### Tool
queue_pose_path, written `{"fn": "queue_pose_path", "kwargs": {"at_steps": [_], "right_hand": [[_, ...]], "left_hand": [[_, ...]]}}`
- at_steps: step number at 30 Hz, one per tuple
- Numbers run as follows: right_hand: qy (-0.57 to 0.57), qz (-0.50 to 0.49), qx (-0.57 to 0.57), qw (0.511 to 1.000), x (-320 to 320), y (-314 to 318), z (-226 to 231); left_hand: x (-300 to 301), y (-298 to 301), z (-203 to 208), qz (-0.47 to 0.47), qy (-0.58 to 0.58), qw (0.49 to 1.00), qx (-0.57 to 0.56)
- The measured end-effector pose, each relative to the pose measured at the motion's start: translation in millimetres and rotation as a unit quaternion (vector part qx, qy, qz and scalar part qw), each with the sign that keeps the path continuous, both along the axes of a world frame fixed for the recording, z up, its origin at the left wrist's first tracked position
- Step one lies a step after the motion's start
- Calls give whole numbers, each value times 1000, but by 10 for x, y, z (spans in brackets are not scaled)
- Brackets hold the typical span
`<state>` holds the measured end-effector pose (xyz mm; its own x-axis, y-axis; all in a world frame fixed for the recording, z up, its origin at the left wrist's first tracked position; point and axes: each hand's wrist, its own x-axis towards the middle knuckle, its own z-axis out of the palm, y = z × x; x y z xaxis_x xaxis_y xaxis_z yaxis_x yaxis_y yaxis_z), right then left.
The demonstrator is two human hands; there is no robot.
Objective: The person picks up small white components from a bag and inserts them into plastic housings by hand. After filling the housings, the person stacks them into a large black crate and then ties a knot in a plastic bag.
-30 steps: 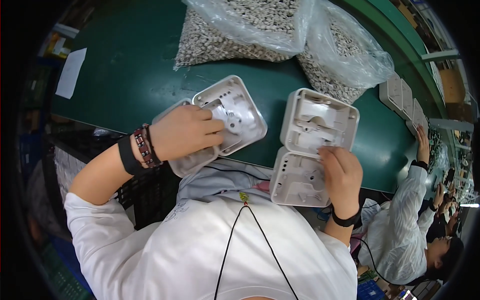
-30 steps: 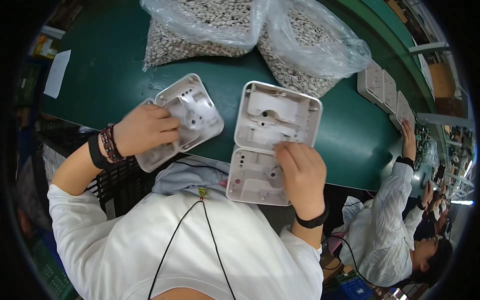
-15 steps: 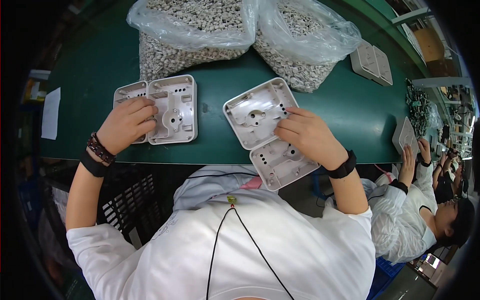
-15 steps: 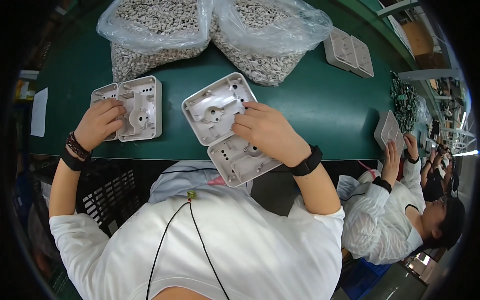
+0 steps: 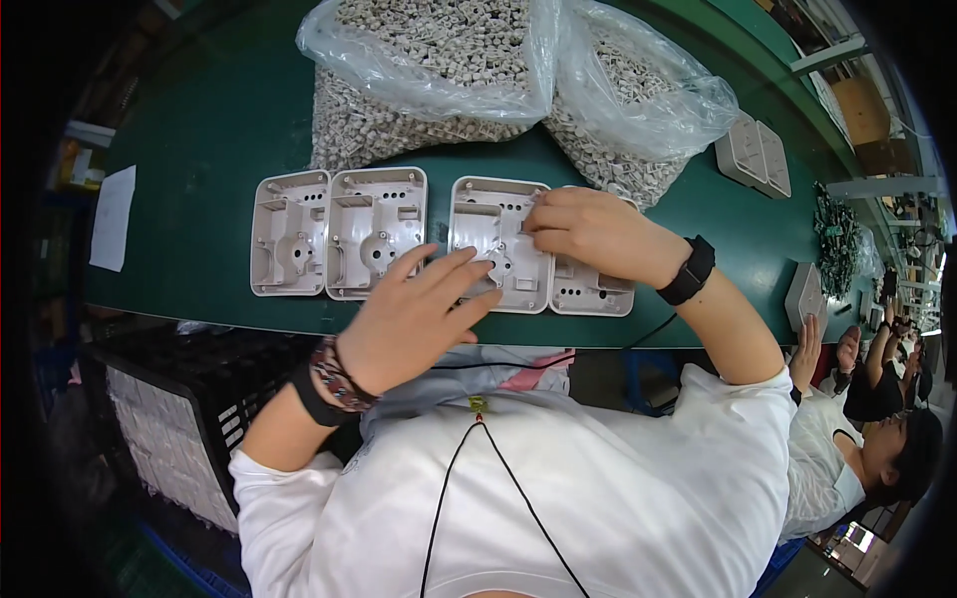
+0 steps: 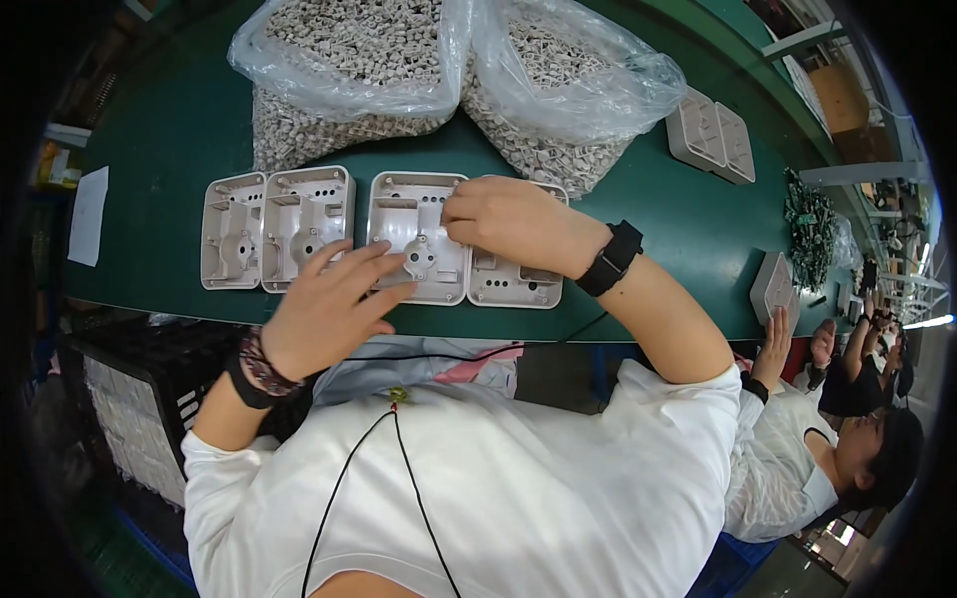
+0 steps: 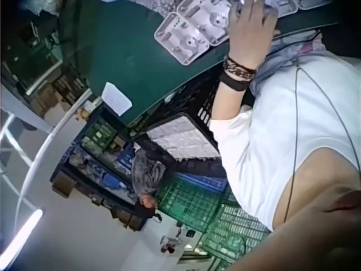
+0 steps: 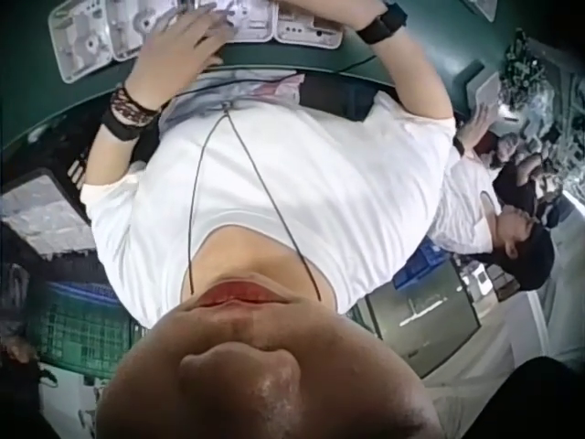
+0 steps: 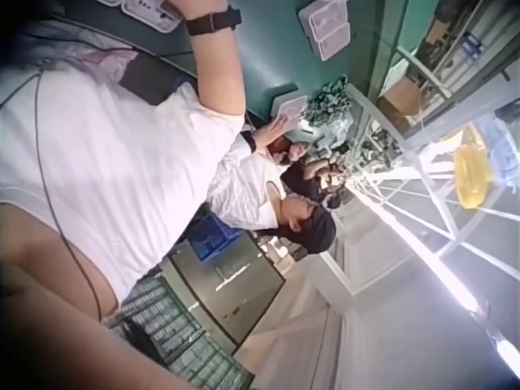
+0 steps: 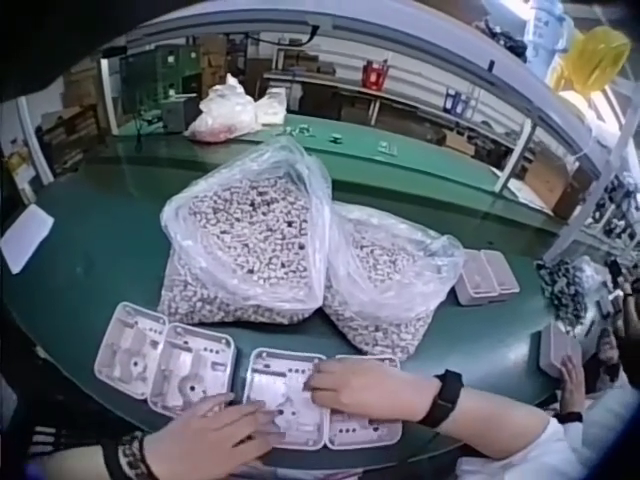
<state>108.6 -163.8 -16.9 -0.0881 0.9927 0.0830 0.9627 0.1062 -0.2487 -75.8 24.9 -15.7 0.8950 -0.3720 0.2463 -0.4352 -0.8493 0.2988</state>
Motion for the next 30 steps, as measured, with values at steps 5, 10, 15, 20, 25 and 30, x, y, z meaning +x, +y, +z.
{"fn": "queue_pose_path", "kwargs": {"at_steps": [5,10,15,20,25,30], "right_hand": [[64,-156,37,985,96,-211,95],[0,-246,71,967,-13,-528,-90],[52,-389,10,920,-328,-816,-44],[69,-506,-89,855,-731,-1194,61],[-117,-497,70,857,-1056,-1094,-100],[3,-478,129,869,-1271,-680,-401]], "left_hand": [[-27,4,-178,30,-40,998,41],[-17,92,-66,59,8,998,25],[-25,135,-60,67,20,997,19],[-30,146,-118,69,35,997,5],[-22,305,-52,53,25,998,1],[-113,1025,-166,348,-99,931,50]]}}
